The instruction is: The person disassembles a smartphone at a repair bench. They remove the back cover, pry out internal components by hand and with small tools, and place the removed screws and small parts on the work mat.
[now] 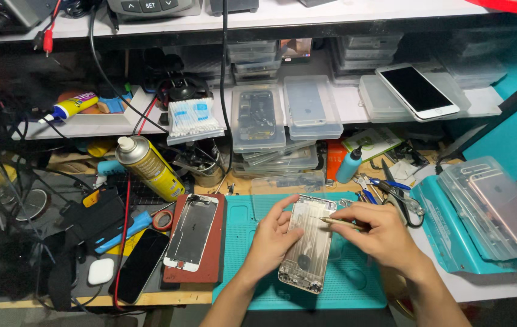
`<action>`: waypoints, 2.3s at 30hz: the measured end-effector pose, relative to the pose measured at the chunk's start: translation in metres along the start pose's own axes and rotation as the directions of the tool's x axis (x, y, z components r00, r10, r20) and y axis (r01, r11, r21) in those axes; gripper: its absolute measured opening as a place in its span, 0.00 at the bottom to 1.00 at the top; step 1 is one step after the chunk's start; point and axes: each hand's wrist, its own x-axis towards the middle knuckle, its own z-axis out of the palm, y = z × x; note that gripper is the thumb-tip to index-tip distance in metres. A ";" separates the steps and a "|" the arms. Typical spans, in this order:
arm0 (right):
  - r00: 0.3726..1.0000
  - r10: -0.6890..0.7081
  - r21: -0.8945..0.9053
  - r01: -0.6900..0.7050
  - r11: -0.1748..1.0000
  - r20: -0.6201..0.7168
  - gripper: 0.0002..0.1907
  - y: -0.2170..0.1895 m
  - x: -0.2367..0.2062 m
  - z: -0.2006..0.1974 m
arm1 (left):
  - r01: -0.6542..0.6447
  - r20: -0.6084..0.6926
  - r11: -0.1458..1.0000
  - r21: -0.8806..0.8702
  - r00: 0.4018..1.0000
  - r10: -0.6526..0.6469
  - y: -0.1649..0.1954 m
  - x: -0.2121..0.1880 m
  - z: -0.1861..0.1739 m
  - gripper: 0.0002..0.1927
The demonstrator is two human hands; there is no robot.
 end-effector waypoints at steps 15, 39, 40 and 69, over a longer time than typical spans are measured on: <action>0.952 -0.285 -0.120 0.272 0.955 -0.109 0.11 0.002 0.003 0.030 | -0.081 0.032 0.992 -0.100 0.996 0.084 0.010 -0.003 0.006 0.39; 0.954 -0.279 -0.131 0.265 0.955 -0.106 0.12 -0.014 0.005 0.035 | -0.075 0.027 0.993 -0.092 0.997 0.078 0.021 -0.011 0.008 0.37; 0.953 -0.283 -0.131 0.269 0.954 -0.108 0.12 -0.014 0.005 0.036 | -0.077 0.026 0.993 -0.089 0.996 0.080 0.021 -0.012 0.008 0.37; 0.911 -0.360 -0.139 0.338 0.931 -0.202 0.09 0.007 0.017 0.050 | -0.096 -0.051 0.995 -0.008 0.994 0.095 0.018 0.000 0.015 0.36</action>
